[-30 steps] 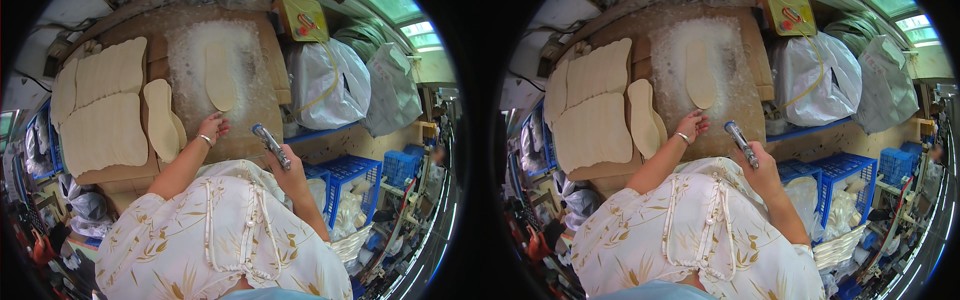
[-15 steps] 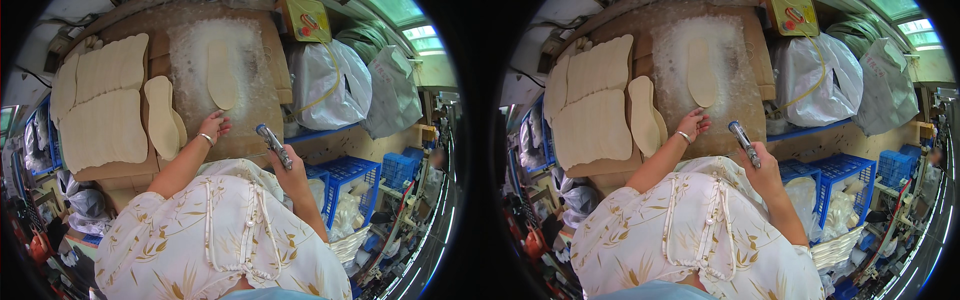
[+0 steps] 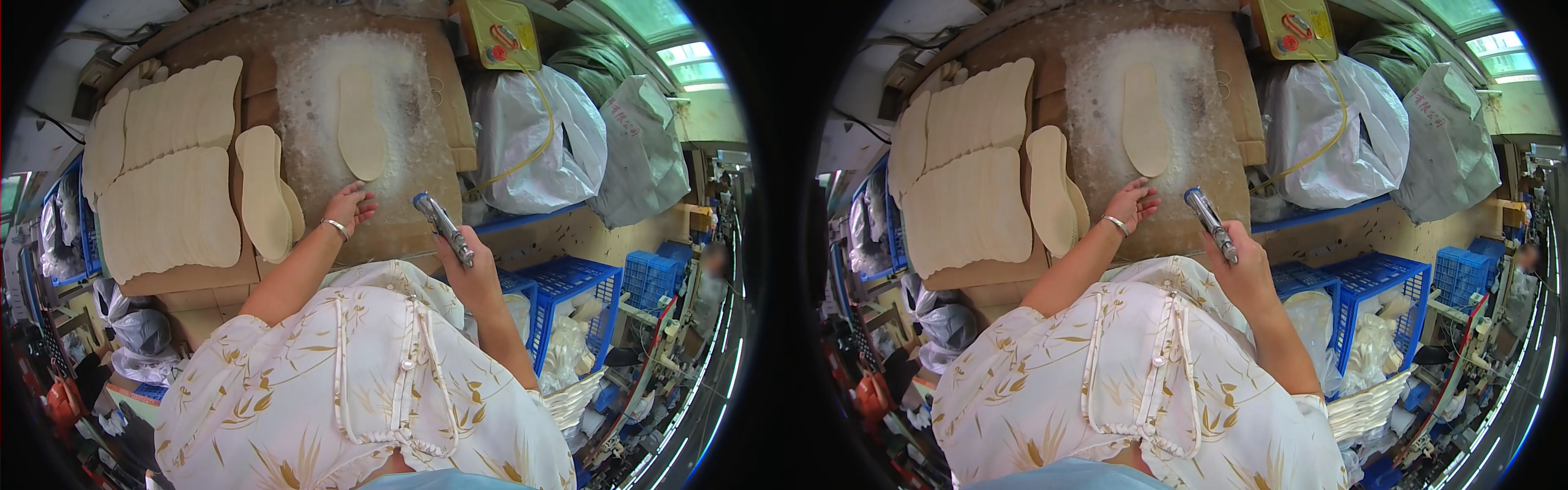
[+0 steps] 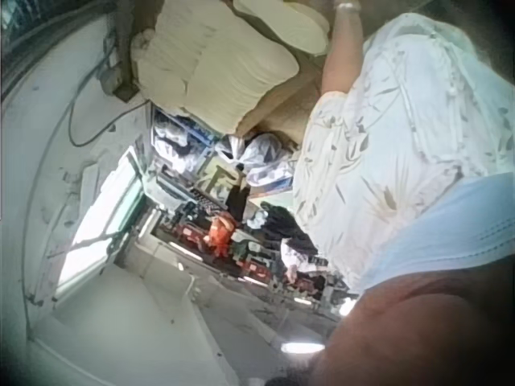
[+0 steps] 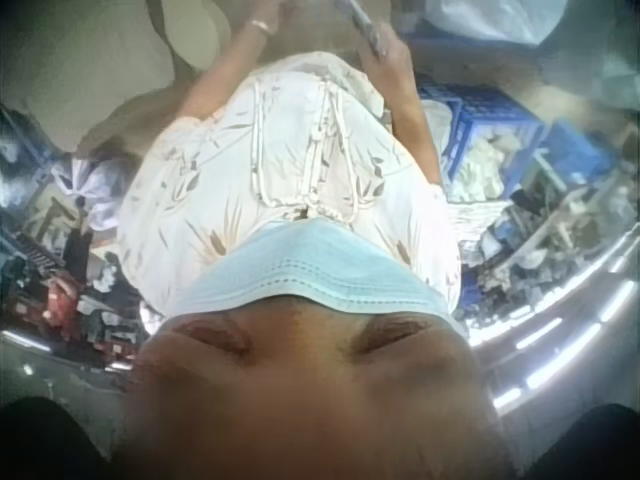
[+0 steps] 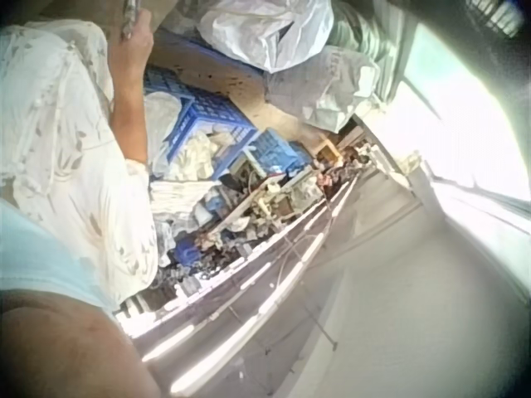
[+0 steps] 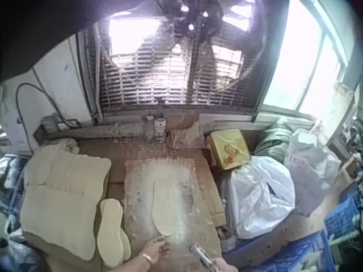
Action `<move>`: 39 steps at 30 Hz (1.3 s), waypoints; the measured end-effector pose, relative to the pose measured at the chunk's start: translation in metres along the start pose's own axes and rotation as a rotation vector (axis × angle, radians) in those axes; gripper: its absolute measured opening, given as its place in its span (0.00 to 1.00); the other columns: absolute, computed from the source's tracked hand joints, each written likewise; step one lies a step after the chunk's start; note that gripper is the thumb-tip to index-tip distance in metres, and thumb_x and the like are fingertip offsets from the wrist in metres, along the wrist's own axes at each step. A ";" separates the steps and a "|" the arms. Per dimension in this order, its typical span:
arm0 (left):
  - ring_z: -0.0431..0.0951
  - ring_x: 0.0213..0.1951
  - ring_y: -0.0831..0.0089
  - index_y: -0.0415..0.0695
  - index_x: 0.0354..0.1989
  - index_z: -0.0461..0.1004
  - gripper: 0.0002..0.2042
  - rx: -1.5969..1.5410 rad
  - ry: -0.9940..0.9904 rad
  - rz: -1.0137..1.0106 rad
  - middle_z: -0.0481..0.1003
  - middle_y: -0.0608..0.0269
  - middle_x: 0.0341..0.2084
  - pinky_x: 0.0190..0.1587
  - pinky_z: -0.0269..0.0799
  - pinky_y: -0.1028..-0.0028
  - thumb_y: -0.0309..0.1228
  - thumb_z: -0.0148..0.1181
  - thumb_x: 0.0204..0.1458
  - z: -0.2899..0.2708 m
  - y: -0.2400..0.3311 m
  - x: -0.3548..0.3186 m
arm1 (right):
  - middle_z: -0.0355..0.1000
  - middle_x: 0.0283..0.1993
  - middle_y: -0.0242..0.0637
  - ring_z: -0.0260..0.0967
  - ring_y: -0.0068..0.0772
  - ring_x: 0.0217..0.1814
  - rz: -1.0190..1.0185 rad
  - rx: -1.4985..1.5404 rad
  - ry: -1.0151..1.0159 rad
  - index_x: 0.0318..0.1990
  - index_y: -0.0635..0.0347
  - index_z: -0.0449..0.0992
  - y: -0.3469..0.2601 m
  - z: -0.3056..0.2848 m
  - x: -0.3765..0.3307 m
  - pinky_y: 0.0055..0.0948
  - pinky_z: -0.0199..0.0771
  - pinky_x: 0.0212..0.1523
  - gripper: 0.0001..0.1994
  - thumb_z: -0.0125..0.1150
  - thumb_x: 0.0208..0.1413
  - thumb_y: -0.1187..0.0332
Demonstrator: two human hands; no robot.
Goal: Applying glue to shoe insole components using a spray gun.
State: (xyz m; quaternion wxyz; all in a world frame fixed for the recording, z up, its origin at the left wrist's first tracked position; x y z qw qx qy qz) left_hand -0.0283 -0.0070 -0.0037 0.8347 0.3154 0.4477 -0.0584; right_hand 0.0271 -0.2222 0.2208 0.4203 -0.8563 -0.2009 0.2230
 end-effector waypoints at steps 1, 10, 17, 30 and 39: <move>0.79 0.35 0.68 0.48 0.57 0.62 0.17 -0.014 0.009 0.002 0.75 0.59 0.41 0.36 0.77 0.71 0.27 0.50 0.59 0.001 0.000 -0.001 | 0.69 0.23 0.45 0.65 0.45 0.21 0.000 -0.001 0.001 0.38 0.62 0.70 -0.001 0.000 0.003 0.33 0.67 0.26 0.10 0.61 0.57 0.66; 0.78 0.34 0.70 0.44 0.43 0.70 0.08 -0.232 0.156 0.140 0.76 0.62 0.35 0.33 0.76 0.74 0.31 0.56 0.57 0.007 0.006 0.011 | 0.68 0.24 0.40 0.63 0.30 0.24 -0.056 0.073 -0.083 0.43 0.62 0.71 -0.015 -0.007 0.003 0.27 0.66 0.29 0.10 0.59 0.58 0.67; 0.76 0.27 0.76 0.41 0.38 0.73 0.06 0.147 0.426 0.345 0.75 0.64 0.29 0.25 0.75 0.76 0.30 0.56 0.54 0.017 0.020 0.018 | 0.67 0.26 0.31 0.59 0.18 0.29 -0.051 0.135 0.047 0.46 0.64 0.71 0.009 -0.015 -0.007 0.22 0.65 0.32 0.12 0.57 0.60 0.66; 0.74 0.27 0.70 0.34 0.31 0.72 0.12 0.746 0.789 0.467 0.75 0.59 0.28 0.26 0.73 0.71 0.31 0.59 0.44 0.025 0.006 0.067 | 0.67 0.25 0.31 0.58 0.19 0.27 -0.012 0.195 0.068 0.43 0.65 0.72 0.024 0.003 -0.013 0.22 0.64 0.30 0.12 0.56 0.61 0.65; 0.73 0.31 0.67 0.38 0.40 0.69 0.12 0.248 0.470 0.179 0.71 0.59 0.37 0.31 0.74 0.70 0.29 0.55 0.47 0.040 0.040 0.029 | 0.65 0.23 0.29 0.59 0.19 0.26 0.081 0.244 0.037 0.37 0.64 0.72 0.053 0.002 0.015 0.23 0.63 0.28 0.11 0.56 0.60 0.64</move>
Point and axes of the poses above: each hand's wrist, its own x-axis towards the middle knuckle, its own z-axis out of the palm, y = z × x, the point moved 2 cm from there along x, towards the middle knuckle
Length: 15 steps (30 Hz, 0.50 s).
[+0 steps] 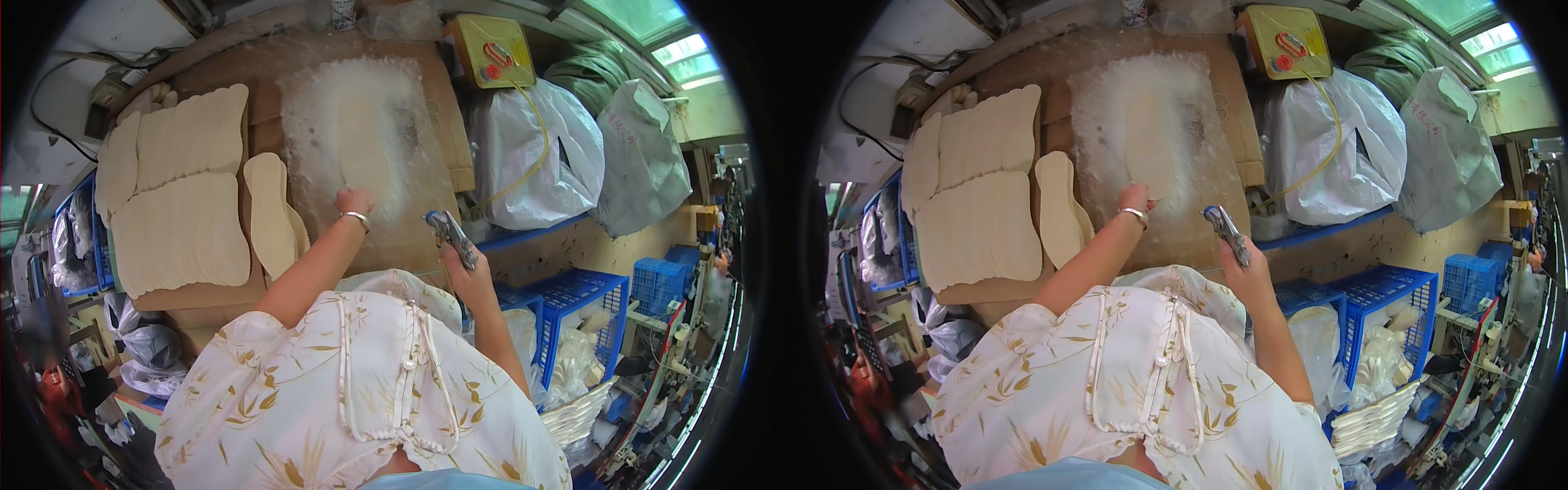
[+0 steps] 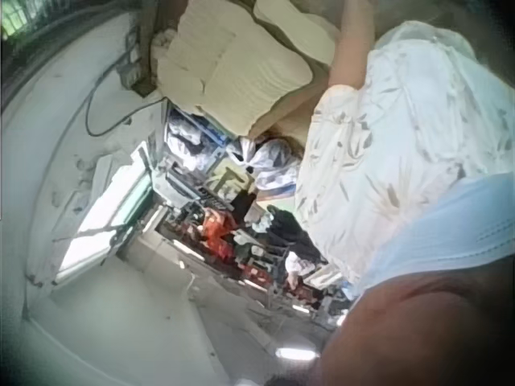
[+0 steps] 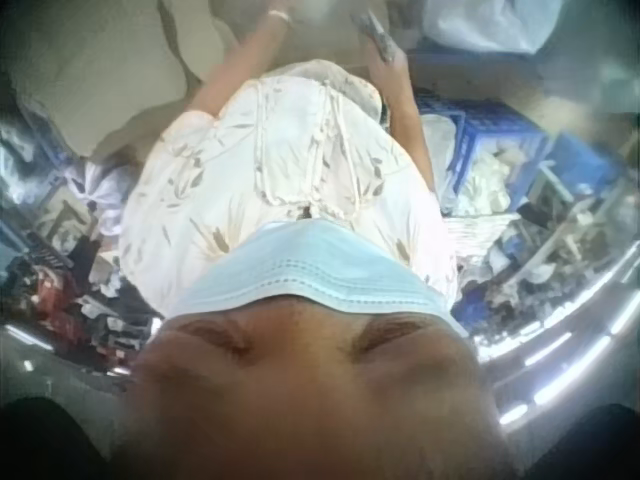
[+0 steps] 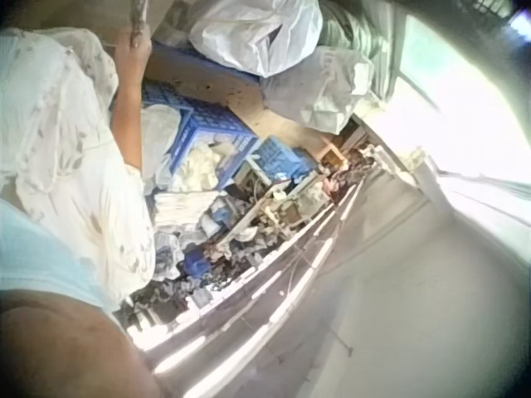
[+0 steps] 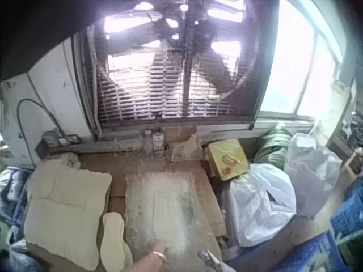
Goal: Applying glue to shoe insole components using a spray gun.
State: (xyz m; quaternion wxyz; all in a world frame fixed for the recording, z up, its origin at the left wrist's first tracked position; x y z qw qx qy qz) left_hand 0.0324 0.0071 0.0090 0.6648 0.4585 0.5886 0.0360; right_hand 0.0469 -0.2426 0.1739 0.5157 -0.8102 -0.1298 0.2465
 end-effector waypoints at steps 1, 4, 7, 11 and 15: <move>0.72 0.31 0.68 0.40 0.41 0.68 0.11 -0.053 -0.049 -0.039 0.71 0.60 0.35 0.31 0.74 0.70 0.28 0.54 0.49 -0.005 0.000 -0.001 | 0.65 0.23 0.29 0.59 0.19 0.26 0.012 0.001 0.002 0.37 0.64 0.72 0.005 0.002 0.008 0.23 0.63 0.28 0.11 0.56 0.60 0.64; 0.70 0.31 0.70 0.42 0.41 0.67 0.09 -0.084 -0.075 -0.076 0.68 0.62 0.32 0.32 0.73 0.71 0.27 0.53 0.51 -0.009 -0.003 -0.003 | 0.66 0.23 0.28 0.59 0.18 0.24 -0.021 0.028 -0.059 0.35 0.63 0.73 0.018 0.011 0.042 0.23 0.63 0.26 0.13 0.56 0.59 0.61; 0.69 0.23 0.72 0.40 0.34 0.71 0.06 -0.240 -0.033 -0.115 0.70 0.59 0.29 0.25 0.72 0.71 0.24 0.52 0.47 -0.012 -0.009 0.006 | 0.74 0.30 0.32 0.62 0.18 0.18 0.185 0.099 -0.208 0.38 0.63 0.76 0.026 0.021 0.072 0.23 0.63 0.20 0.14 0.56 0.60 0.60; 0.69 0.24 0.73 0.41 0.34 0.71 0.06 -0.354 -0.018 -0.188 0.69 0.62 0.26 0.25 0.73 0.70 0.27 0.55 0.49 -0.014 0.001 0.003 | 0.70 0.24 0.29 0.62 0.20 0.22 0.324 0.111 -0.218 0.33 0.63 0.76 0.030 0.027 0.087 0.26 0.62 0.21 0.18 0.59 0.57 0.53; 0.71 0.22 0.74 0.41 0.35 0.73 0.08 -0.239 -0.057 -0.122 0.71 0.63 0.25 0.23 0.73 0.72 0.30 0.59 0.49 -0.020 0.010 0.002 | 0.67 0.19 0.29 0.60 0.19 0.16 0.162 0.165 -0.132 0.33 0.63 0.78 0.037 0.030 0.087 0.26 0.59 0.17 0.18 0.58 0.58 0.54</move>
Point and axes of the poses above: each hand's wrist, its own x-axis towards the middle knuckle, its own z-axis out of the palm, y = z × x, the point moved 2 cm from there along x, towards the middle knuckle
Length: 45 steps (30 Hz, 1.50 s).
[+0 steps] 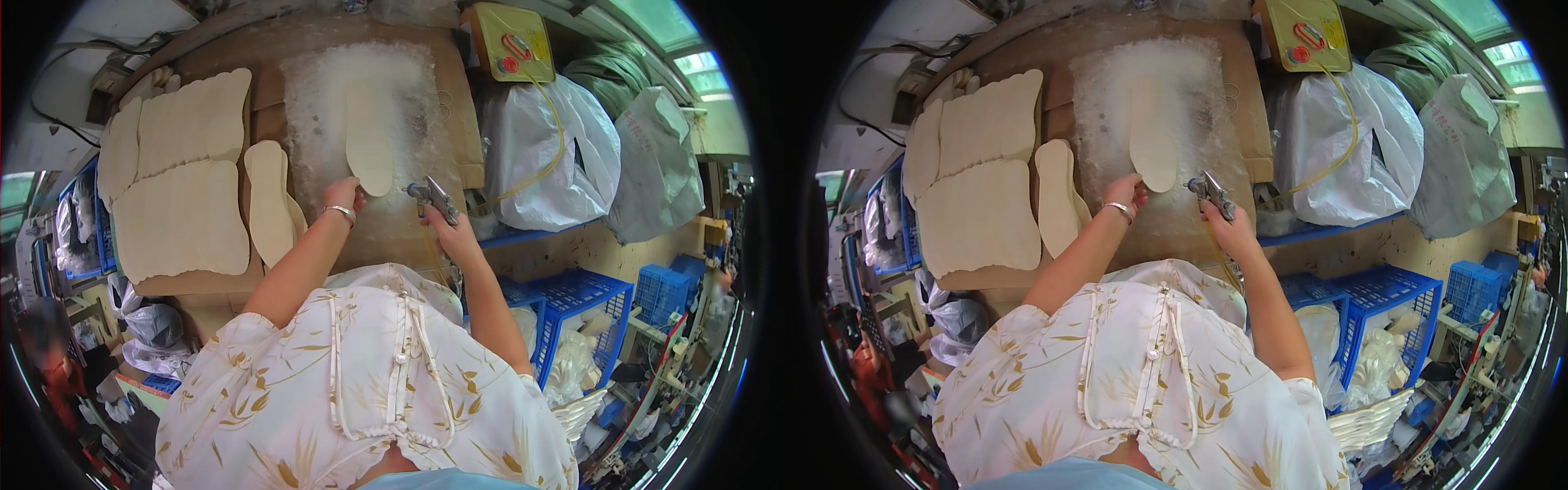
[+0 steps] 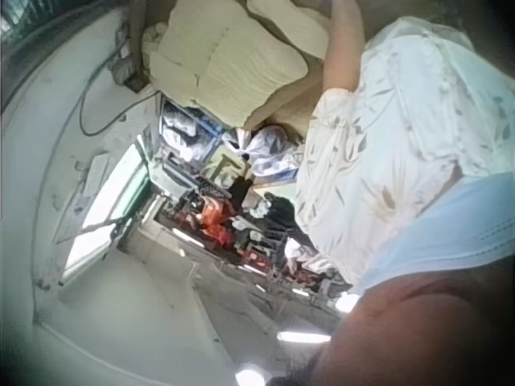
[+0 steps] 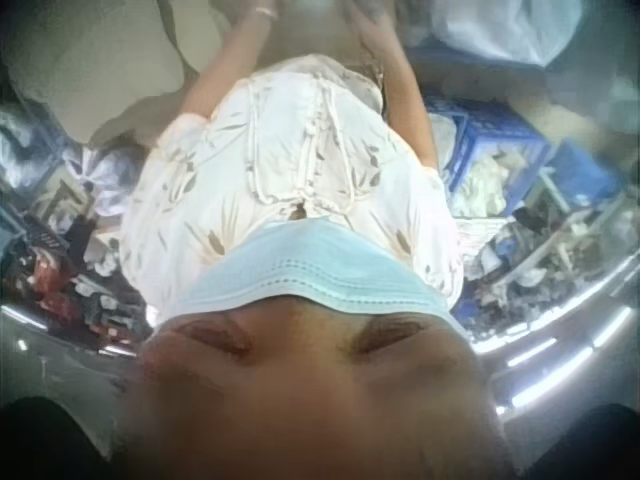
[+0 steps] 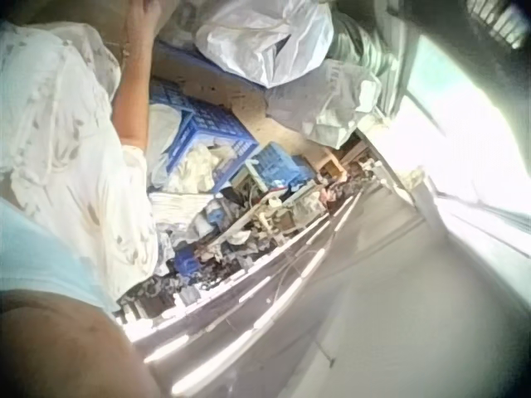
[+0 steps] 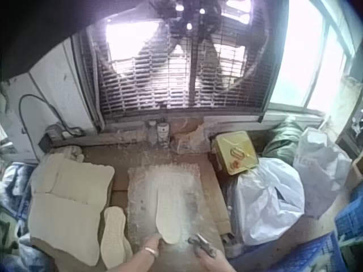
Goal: Applying glue to shoe insole components using a spray gun.
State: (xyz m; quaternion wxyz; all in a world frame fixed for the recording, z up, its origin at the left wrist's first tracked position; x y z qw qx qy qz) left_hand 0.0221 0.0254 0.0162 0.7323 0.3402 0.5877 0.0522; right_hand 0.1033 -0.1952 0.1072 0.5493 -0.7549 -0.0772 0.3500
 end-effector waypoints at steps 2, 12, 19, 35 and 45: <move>0.72 0.22 0.74 0.41 0.35 0.74 0.08 0.024 0.032 0.051 0.73 0.64 0.24 0.22 0.72 0.74 0.30 0.59 0.48 -0.005 0.004 0.002 | 0.66 0.17 0.29 0.59 0.18 0.14 0.058 -0.016 -0.028 0.33 0.63 0.78 -0.005 -0.001 -0.004 0.25 0.58 0.16 0.18 0.58 0.58 0.54; 0.76 0.24 0.79 0.40 0.31 0.75 0.09 0.306 -0.148 0.470 0.76 0.67 0.23 0.23 0.71 0.79 0.32 0.62 0.46 -0.009 0.106 -0.064 | 0.73 0.31 0.33 0.57 0.17 0.11 0.088 0.025 0.018 0.39 0.63 0.74 -0.008 -0.014 -0.022 0.21 0.55 0.12 0.15 0.54 0.61 0.58; 0.74 0.25 0.83 0.39 0.30 0.75 0.07 0.546 -0.184 0.799 0.76 0.68 0.23 0.27 0.70 0.81 0.29 0.63 0.48 -0.139 0.216 -0.083 | 0.73 0.32 0.34 0.56 0.17 0.11 0.060 0.032 -0.008 0.41 0.63 0.72 -0.014 0.000 -0.018 0.22 0.55 0.11 0.13 0.54 0.61 0.60; 0.81 0.31 0.62 0.43 0.31 0.78 0.08 0.844 0.742 1.125 0.80 0.57 0.27 0.36 0.75 0.67 0.34 0.61 0.46 -0.417 0.377 0.041 | 0.74 0.30 0.37 0.57 0.20 0.09 0.196 -0.136 0.022 0.44 0.62 0.72 -0.037 0.071 -0.017 0.23 0.57 0.09 0.13 0.55 0.59 0.61; 0.81 0.34 0.60 0.41 0.34 0.80 0.11 0.770 0.883 0.876 0.80 0.54 0.30 0.40 0.75 0.66 0.34 0.60 0.46 -0.500 0.382 0.100 | 0.73 0.30 0.36 0.57 0.21 0.09 0.234 -0.145 0.091 0.45 0.63 0.71 -0.032 0.087 -0.023 0.23 0.57 0.09 0.13 0.54 0.60 0.63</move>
Point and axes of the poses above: each hand's wrist, its own x-axis towards the middle knuckle, its own z-axis out of the palm, y = z × x, the point moved 2 cm from there along x, towards the middle knuckle
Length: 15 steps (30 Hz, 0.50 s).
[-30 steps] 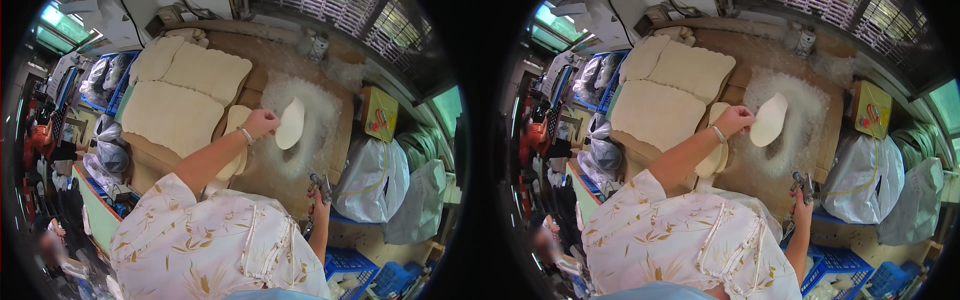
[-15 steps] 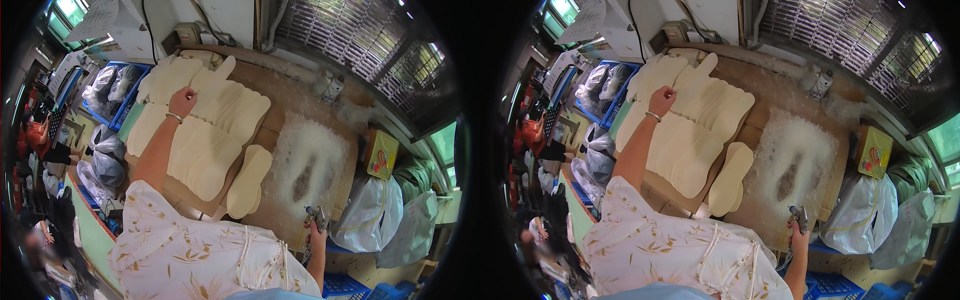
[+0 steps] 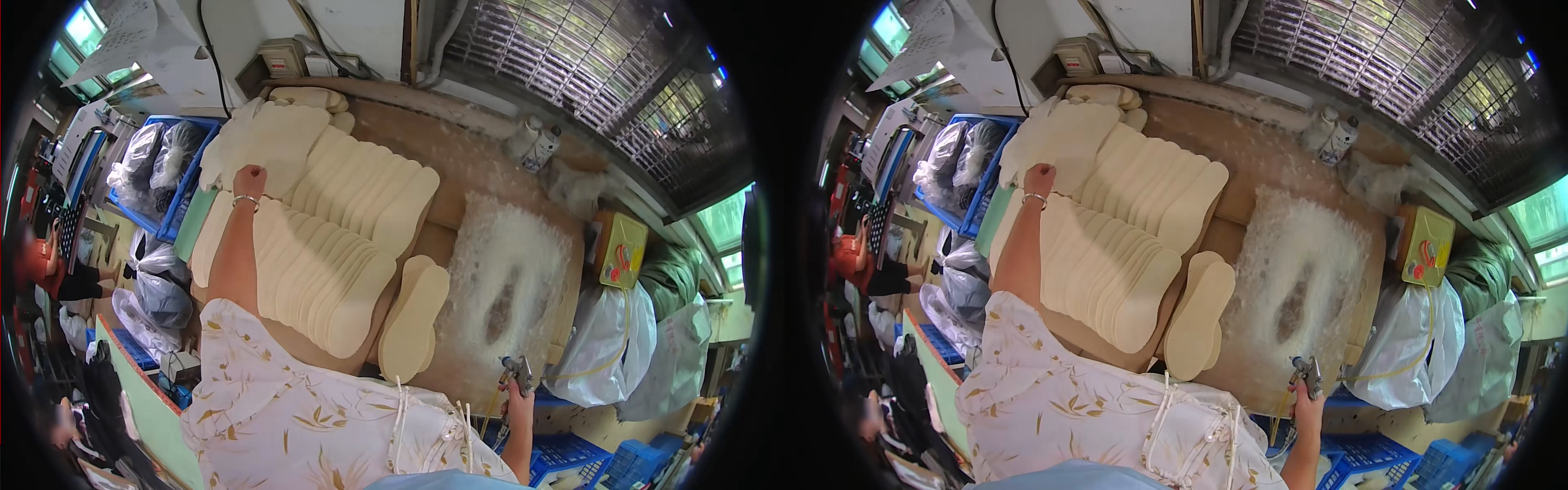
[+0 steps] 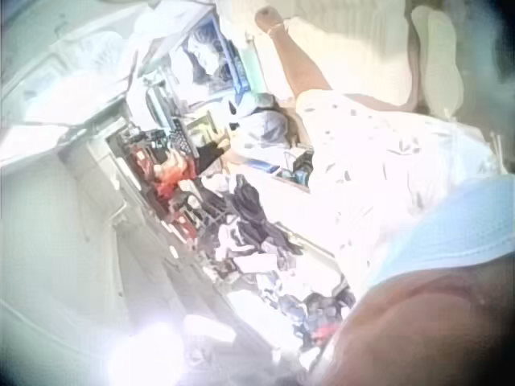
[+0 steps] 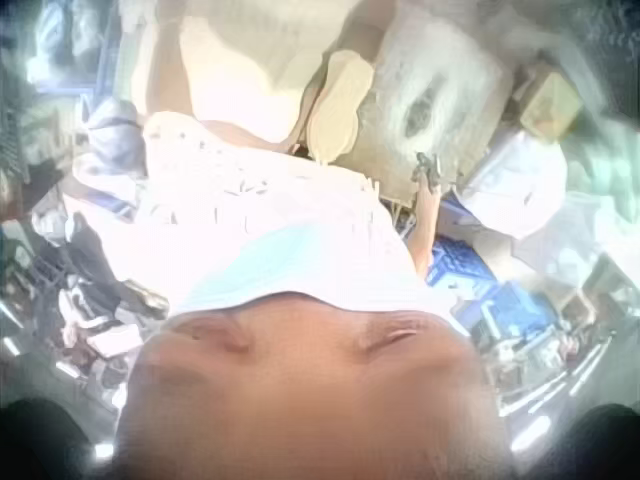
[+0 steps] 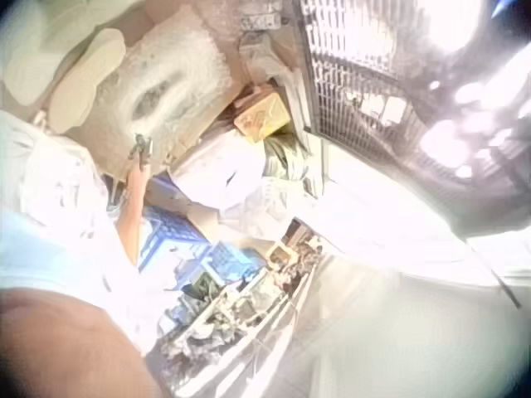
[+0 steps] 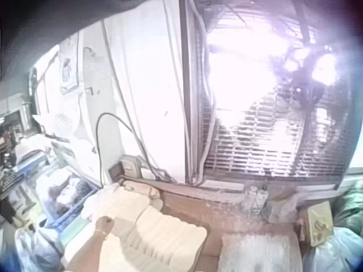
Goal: Applying glue to shoe insole components using a spray gun.
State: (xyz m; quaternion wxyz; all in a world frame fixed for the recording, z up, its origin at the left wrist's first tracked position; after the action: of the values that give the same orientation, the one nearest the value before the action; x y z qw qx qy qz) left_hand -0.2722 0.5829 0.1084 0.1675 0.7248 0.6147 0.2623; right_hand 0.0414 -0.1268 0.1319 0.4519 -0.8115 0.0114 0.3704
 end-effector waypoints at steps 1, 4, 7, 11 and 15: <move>0.81 0.34 0.60 0.41 0.34 0.80 0.11 0.000 -0.004 0.002 0.80 0.54 0.30 0.40 0.75 0.66 0.34 0.60 0.46 0.002 -0.003 0.000 | 0.73 0.30 0.36 0.57 0.20 0.09 -0.002 0.000 0.003 0.46 0.63 0.71 0.000 0.001 -0.002 0.23 0.57 0.10 0.13 0.53 0.60 0.63; 0.80 0.37 0.56 0.43 0.35 0.81 0.12 0.053 0.077 -0.079 0.80 0.52 0.32 0.43 0.75 0.64 0.36 0.60 0.47 0.008 -0.005 -0.006 | 0.74 0.31 0.36 0.56 0.20 0.09 -0.017 -0.004 0.021 0.46 0.62 0.72 0.003 0.001 -0.008 0.22 0.56 0.10 0.13 0.53 0.60 0.63; 0.80 0.38 0.56 0.44 0.37 0.81 0.13 0.109 0.063 -0.088 0.80 0.50 0.32 0.44 0.75 0.64 0.37 0.57 0.49 0.013 -0.014 -0.010 | 0.74 0.31 0.35 0.56 0.19 0.09 -0.040 0.013 0.023 0.46 0.62 0.72 0.009 -0.001 -0.014 0.22 0.55 0.09 0.13 0.53 0.60 0.63; 0.78 0.42 0.56 0.47 0.43 0.79 0.16 0.367 0.059 -0.132 0.77 0.52 0.40 0.42 0.75 0.60 0.41 0.52 0.54 0.018 -0.006 -0.013 | 0.74 0.30 0.34 0.56 0.18 0.09 -0.003 0.038 0.058 0.44 0.61 0.73 0.007 -0.005 -0.022 0.22 0.54 0.10 0.13 0.54 0.60 0.62; 0.77 0.35 0.60 0.47 0.45 0.76 0.18 0.261 0.283 0.111 0.74 0.57 0.40 0.37 0.74 0.64 0.46 0.57 0.53 0.003 0.049 -0.069 | 0.73 0.31 0.32 0.56 0.15 0.11 -0.062 -0.018 0.062 0.42 0.61 0.74 0.015 -0.013 -0.016 0.19 0.53 0.11 0.12 0.54 0.61 0.62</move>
State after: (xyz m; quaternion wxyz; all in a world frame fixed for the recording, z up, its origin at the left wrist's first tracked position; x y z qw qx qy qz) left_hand -0.2382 0.5060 0.1219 -0.0307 0.7290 0.6200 0.2884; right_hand 0.0324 -0.1497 0.1349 0.4555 -0.8264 -0.0031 0.3309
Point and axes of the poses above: each hand's wrist, its own x-axis towards the middle knuckle, its own z-axis out of the palm, y = z × x, the point moved 2 cm from there along x, towards the middle knuckle
